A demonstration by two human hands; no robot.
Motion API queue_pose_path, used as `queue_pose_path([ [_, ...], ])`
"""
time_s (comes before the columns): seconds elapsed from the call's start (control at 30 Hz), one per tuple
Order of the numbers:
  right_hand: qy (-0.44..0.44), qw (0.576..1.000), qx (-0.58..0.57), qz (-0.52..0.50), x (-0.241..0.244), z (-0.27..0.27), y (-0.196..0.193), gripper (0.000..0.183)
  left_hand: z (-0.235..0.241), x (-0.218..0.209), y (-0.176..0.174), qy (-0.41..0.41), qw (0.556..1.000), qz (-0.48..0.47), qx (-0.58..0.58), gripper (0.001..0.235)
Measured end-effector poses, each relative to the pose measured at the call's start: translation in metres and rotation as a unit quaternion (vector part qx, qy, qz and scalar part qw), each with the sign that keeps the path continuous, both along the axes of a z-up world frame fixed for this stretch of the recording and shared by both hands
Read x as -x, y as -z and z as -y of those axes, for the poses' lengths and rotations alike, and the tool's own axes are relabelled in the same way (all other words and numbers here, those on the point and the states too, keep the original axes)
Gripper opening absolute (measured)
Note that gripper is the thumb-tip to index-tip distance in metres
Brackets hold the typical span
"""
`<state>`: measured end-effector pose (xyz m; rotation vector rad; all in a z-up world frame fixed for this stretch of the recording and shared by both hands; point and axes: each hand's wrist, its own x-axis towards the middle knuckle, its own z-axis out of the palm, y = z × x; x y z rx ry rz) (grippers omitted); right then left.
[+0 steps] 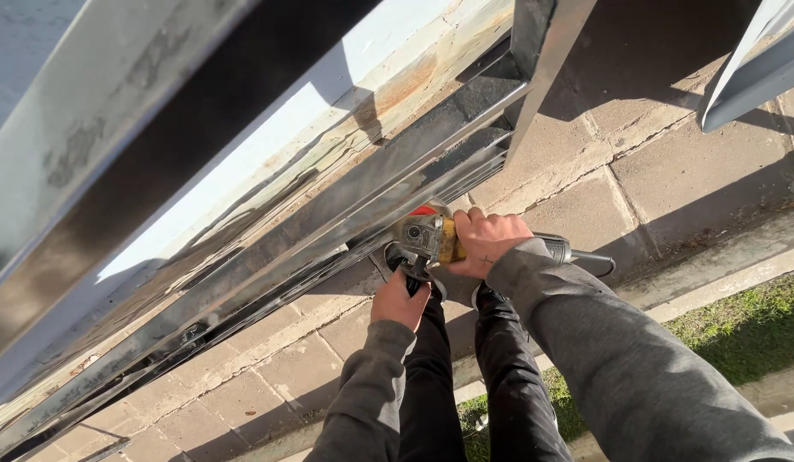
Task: Clean rust and paint from a metal gate using an angle grinder with a wire brush attachment.
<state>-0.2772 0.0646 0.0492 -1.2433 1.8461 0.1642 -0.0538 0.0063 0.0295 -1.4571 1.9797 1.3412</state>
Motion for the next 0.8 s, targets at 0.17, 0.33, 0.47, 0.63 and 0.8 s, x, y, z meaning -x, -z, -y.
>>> queue_pose_path([
  [0.17, 0.027, 0.999, 0.021, 0.019, -0.005, -0.007, -0.001, 0.084, 0.004, -0.005, -0.001, 0.012, 1.0, 0.013, -0.007, 0.038],
  [0.33, 0.043, 0.998, 0.031, -0.025, 0.007, -0.013, -0.004, 0.087, 0.018, 0.03, -0.017, 0.047, 0.997, 0.059, -0.03, 0.037],
  [0.47, 0.017, 0.999, -0.028, -0.005, -0.01, 0.01, -0.017, 0.085, 0.03, 0.006, -0.005, 0.022, 0.998, 0.048, -0.024, 0.039],
  [0.63, 0.051, 0.998, -0.027, 0.007, -0.003, 0.009, -0.012, 0.088, 0.039, 0.01, -0.002, 0.03, 0.998, 0.037, -0.033, 0.039],
  [0.8, 0.072, 0.997, -0.025, 0.024, -0.011, 0.009, -0.003, 0.089, 0.045, 0.012, -0.009, 0.078, 0.992, 0.094, -0.019, 0.039],
])
